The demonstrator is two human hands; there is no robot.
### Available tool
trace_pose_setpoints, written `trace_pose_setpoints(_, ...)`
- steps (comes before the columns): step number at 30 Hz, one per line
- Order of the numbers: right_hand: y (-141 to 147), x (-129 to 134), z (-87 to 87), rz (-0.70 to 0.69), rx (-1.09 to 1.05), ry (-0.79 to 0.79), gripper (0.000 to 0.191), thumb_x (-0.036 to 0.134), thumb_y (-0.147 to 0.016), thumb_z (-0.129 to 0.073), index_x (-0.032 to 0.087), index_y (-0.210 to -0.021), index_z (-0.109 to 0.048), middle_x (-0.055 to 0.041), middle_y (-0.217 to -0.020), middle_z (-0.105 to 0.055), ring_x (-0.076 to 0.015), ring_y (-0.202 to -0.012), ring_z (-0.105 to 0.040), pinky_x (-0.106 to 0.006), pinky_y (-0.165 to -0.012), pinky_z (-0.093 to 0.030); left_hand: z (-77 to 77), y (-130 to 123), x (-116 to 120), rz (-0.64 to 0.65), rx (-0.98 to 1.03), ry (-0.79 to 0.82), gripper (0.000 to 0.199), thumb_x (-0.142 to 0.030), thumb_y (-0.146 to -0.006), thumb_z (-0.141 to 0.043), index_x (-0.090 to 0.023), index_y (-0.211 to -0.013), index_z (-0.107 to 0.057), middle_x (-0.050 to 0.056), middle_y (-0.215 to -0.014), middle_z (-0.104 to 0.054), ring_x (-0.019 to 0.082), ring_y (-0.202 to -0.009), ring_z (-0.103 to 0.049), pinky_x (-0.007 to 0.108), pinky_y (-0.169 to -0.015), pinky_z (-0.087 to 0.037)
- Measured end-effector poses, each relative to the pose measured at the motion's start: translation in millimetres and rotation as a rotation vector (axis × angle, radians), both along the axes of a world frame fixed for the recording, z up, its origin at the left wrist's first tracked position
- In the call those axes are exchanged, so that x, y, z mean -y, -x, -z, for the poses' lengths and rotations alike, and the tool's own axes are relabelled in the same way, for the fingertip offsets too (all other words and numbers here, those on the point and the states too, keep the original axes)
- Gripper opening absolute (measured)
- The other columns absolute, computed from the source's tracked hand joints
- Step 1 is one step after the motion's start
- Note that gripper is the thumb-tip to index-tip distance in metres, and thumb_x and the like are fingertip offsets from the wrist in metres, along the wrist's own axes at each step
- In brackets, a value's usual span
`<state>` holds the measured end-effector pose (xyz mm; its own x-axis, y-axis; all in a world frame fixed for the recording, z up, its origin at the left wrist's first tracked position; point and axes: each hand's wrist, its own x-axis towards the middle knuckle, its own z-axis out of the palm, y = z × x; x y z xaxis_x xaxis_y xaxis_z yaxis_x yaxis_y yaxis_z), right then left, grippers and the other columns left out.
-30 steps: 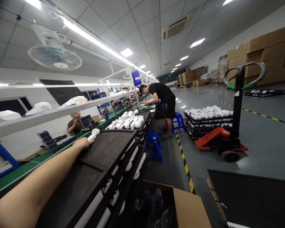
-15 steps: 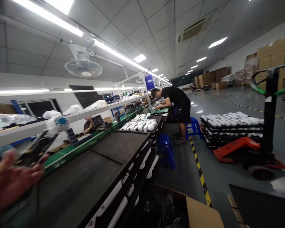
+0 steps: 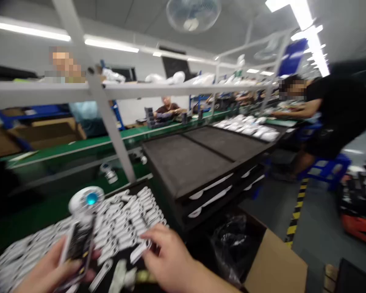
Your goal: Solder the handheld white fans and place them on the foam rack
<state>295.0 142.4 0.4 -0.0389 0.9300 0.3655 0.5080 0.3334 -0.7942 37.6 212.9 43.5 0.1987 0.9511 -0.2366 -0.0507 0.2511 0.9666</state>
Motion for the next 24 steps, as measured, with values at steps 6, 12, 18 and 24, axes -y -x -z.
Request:
trace_pose_setpoints(6,62,-2,-13.7,-0.109,-0.410,0.182,0.035,0.026,-0.087,-0.059,0.021,-0.120,-0.066,-0.0077,-0.109,-0.066,-0.0189,-0.096,-0.067,-0.032,-0.080,-0.058,8.1,-8,36,0.098,0.069,-0.169,0.079,-0.042,-0.073,-0.082,-0.026,-0.142,-0.046,0.006,-0.092,-0.069,0.020,-0.071,-0.065,0.029,-0.059,-0.053)
trace_pose_setpoints(12,94,-7,-18.1,-0.002,-0.662,0.328,0.028,0.024,-0.066,-0.074,0.019,-0.088,-0.058,-0.0002,-0.080,-0.064,-0.0143,-0.072,-0.064,-0.027,-0.066,-0.057,16.9,-11,50,0.192,0.009,-0.280,0.105,-0.028,-0.066,-0.089,-0.022,-0.153,-0.031,0.013,-0.144,-0.054,0.032,-0.130,-0.054,0.039,-0.108,-0.045)
trace_pose_setpoints(18,86,-3,-26.2,-0.004,-0.795,0.380,0.030,0.024,-0.059,-0.083,0.017,-0.081,-0.063,0.0002,-0.073,-0.066,-0.0150,-0.068,-0.064,-0.026,-0.060,-0.057,21.4,-13,60,0.165,-0.299,-0.361,0.098,-0.024,-0.075,-0.080,-0.027,-0.156,-0.025,0.009,-0.153,-0.046,0.029,-0.140,-0.044,0.041,-0.119,-0.032)
trace_pose_setpoints(24,81,3,-13.7,-0.013,-0.786,0.380,0.034,0.034,-0.063,-0.084,0.016,-0.089,-0.069,-0.0056,-0.086,-0.072,-0.0190,-0.074,-0.069,-0.030,-0.065,-0.059,30.0,-25,62,0.147,-0.306,-0.434,0.083,-0.020,-0.083,-0.069,-0.028,-0.154,-0.028,0.007,-0.152,-0.046,0.026,-0.139,-0.045,0.039,-0.118,-0.033)
